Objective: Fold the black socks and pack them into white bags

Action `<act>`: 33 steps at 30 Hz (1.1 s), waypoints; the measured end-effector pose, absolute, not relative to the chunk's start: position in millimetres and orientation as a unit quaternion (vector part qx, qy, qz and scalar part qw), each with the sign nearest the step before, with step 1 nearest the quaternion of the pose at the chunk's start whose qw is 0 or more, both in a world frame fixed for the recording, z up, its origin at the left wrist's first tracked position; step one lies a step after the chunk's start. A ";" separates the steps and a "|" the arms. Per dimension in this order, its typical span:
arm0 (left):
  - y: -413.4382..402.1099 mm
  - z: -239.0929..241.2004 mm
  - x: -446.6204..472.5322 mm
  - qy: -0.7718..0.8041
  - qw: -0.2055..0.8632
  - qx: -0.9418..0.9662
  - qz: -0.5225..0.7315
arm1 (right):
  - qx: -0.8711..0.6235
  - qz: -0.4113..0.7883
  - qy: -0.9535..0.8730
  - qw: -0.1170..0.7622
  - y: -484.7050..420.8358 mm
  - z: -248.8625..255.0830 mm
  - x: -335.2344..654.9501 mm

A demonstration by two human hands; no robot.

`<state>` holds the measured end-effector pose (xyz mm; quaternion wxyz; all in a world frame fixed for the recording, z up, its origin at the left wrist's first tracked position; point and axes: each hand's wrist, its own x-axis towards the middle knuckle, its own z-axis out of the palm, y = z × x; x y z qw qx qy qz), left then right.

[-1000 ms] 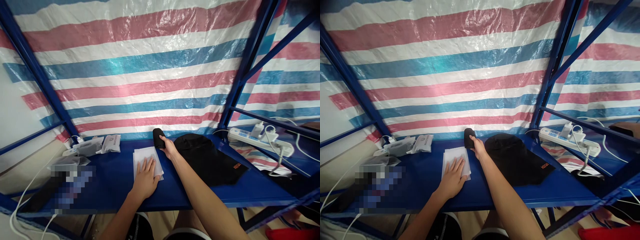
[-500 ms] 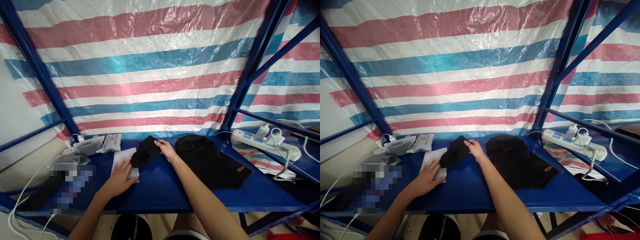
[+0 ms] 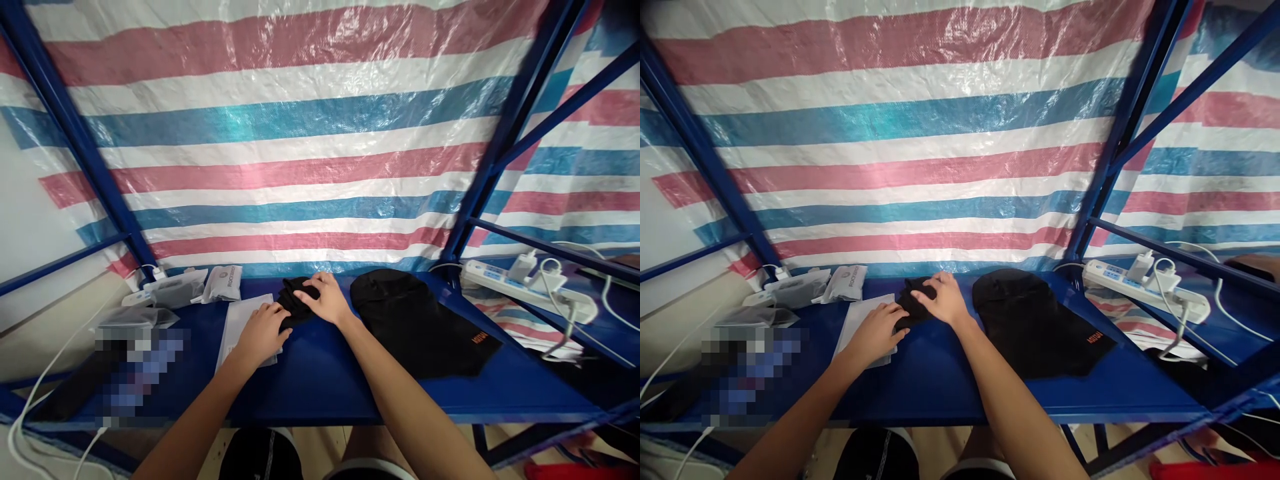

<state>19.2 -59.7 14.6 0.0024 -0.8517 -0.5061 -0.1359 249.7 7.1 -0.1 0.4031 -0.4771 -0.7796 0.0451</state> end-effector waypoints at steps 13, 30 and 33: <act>-44.0 39.4 17.0 -0.424 0.063 -0.902 -0.047 | -0.481 0.170 -0.745 0.430 16.1 24.6 278.6; -170.7 81.1 229.1 -0.199 0.083 -0.940 -0.264 | -0.508 0.314 -0.527 0.605 20.1 158.0 510.9; -137.9 89.7 232.1 -0.188 0.099 -0.947 -0.243 | -0.514 0.267 -0.523 0.625 3.4 163.1 549.7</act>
